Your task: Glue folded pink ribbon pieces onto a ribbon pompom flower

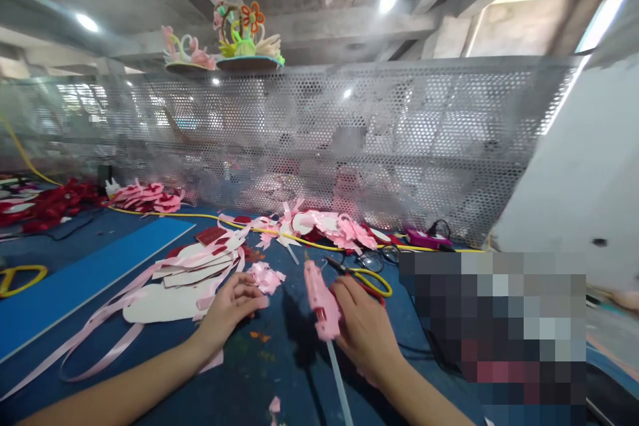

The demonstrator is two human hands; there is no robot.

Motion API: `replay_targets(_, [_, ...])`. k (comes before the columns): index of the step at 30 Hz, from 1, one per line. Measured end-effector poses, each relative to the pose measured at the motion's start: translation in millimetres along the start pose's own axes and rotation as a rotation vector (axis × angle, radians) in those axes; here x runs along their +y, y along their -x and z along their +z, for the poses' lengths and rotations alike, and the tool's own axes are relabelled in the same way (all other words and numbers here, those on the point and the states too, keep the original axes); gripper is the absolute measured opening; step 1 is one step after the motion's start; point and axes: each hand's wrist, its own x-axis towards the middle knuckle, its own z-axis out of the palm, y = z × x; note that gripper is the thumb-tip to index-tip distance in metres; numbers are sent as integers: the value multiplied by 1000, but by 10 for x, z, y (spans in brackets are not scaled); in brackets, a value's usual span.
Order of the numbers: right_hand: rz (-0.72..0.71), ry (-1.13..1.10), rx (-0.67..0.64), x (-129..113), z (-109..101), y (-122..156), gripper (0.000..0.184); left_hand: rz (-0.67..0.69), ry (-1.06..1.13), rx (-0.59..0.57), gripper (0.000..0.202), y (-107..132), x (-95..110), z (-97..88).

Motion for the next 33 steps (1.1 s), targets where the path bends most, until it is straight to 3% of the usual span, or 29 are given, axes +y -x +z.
replay_targets(3, [-142,-179,96,-97,63,224,34,5,8,-17,39,-4,-12,-10])
replay_targets(6, [-208,-250,27,-205,115,314,33,12,-21,-41,37,0,-16,-6])
replay_targets(11, [-232,-169,0,-265,134,260,10,7,-40,-61,35,12,-13,18])
replay_targets(25, [-308,-137,-29,-296,95,231,16,-2,-98,-117,33,68,38,41])
replay_targets(33, [-337,-169,59,-330,33,205,16,2,-116,-160,33,73,37,33])
